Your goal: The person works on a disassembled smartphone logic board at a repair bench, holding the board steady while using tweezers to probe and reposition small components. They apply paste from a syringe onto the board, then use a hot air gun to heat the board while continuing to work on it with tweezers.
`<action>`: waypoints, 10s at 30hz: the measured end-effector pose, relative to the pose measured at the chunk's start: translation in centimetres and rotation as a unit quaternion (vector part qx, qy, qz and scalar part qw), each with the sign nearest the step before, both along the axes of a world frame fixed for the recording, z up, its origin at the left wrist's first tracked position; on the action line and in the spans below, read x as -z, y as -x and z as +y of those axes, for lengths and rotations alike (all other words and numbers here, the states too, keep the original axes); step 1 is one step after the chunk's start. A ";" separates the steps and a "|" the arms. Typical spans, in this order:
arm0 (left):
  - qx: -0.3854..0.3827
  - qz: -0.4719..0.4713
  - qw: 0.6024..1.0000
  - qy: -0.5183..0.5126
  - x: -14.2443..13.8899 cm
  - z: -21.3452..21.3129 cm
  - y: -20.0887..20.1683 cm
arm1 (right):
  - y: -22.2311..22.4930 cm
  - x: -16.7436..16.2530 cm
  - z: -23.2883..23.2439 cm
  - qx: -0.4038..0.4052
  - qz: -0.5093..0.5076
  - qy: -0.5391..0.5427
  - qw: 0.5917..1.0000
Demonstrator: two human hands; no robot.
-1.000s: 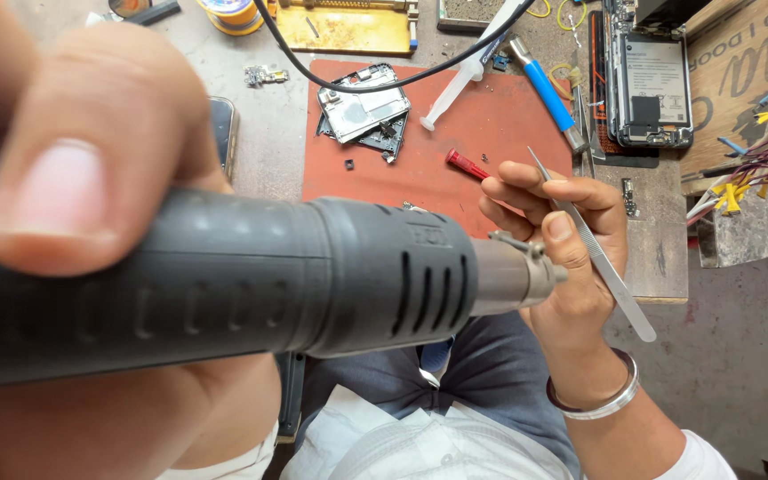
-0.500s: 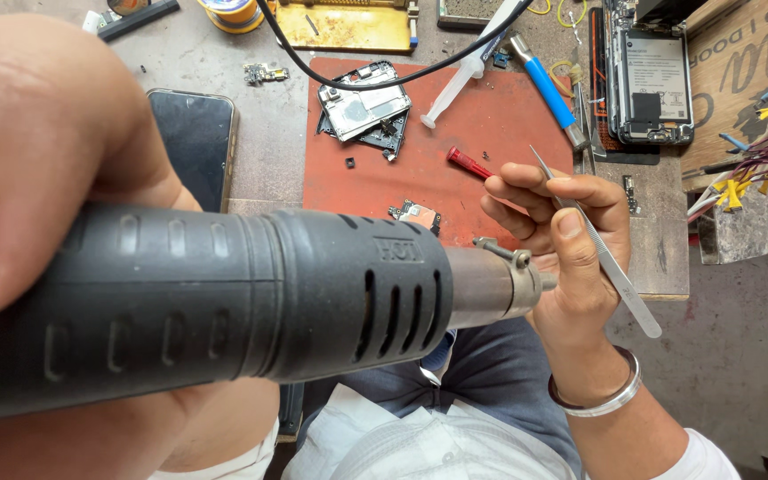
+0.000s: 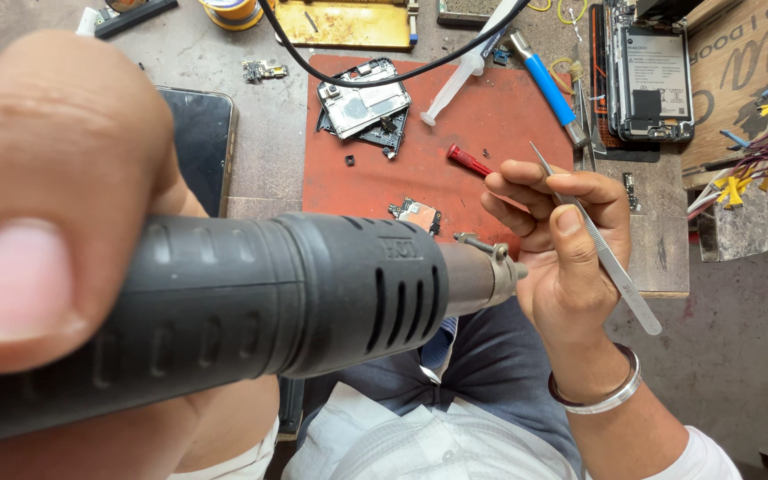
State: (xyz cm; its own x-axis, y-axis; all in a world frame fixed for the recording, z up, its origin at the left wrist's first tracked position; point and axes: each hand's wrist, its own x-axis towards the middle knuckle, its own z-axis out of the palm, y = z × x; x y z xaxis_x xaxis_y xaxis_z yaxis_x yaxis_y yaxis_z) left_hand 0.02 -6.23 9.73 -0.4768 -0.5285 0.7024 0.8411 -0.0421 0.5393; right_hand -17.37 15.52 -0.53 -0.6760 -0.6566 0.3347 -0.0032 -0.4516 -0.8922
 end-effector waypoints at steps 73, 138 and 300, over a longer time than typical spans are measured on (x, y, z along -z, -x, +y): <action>0.071 -0.210 0.972 -0.078 -1.0 4.2 5.2 | 0.0 0.3 0.0 0.000 0.007 0.016 1.000; 0.052 -0.139 0.987 0.059 1.4 4.8 5.3 | 0.2 0.5 -0.7 0.000 0.000 0.024 1.000; 0.012 -0.153 0.984 0.088 2.4 4.7 5.6 | -0.3 -0.2 -0.9 0.014 0.009 0.001 1.000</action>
